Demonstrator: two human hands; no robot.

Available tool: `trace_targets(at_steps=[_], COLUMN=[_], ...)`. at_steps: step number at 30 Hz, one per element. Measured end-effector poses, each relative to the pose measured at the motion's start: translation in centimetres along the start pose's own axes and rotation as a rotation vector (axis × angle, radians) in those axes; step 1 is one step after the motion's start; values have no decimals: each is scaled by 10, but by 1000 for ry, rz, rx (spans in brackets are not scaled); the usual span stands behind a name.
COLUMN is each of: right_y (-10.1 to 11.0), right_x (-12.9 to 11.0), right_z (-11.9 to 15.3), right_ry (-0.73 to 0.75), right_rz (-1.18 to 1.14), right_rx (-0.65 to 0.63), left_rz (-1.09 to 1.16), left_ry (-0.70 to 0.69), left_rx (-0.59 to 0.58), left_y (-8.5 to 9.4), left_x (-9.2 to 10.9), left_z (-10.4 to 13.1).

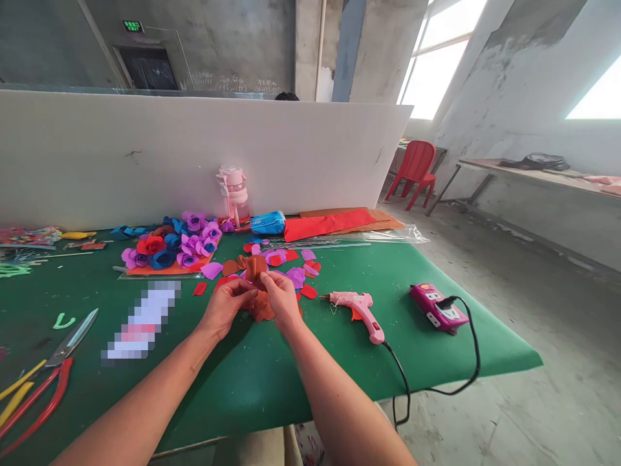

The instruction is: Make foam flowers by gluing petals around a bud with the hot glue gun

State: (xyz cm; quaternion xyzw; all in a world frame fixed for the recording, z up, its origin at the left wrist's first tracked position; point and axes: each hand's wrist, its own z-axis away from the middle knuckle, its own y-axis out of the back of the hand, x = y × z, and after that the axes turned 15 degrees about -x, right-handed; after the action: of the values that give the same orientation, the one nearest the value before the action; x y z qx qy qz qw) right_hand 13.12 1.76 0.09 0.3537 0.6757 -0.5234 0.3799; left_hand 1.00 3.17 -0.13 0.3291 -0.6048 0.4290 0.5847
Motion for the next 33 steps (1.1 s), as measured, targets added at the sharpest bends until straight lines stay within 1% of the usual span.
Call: trace_targets(at_steps=[5, 15, 25, 29, 33], right_y=[-1, 1, 3, 5, 6], right_x=[-2, 3, 5, 2, -2], right_z=[1, 0, -2, -2, -1], right_ry=[-27, -3, -8, -13, -22], right_rz=[7, 39, 86, 82, 70], right_rx=[-4, -53, -11, 9, -2], left_rz=[12, -35, -36, 8, 93], left_ry=[-8, -4, -9, 1, 18], left_rx=[12, 27, 3, -28, 10], left_y=[1, 0, -2, -2, 2], left_x=[-1, 0, 1, 4, 3], left_z=[-2, -1, 0, 2, 0])
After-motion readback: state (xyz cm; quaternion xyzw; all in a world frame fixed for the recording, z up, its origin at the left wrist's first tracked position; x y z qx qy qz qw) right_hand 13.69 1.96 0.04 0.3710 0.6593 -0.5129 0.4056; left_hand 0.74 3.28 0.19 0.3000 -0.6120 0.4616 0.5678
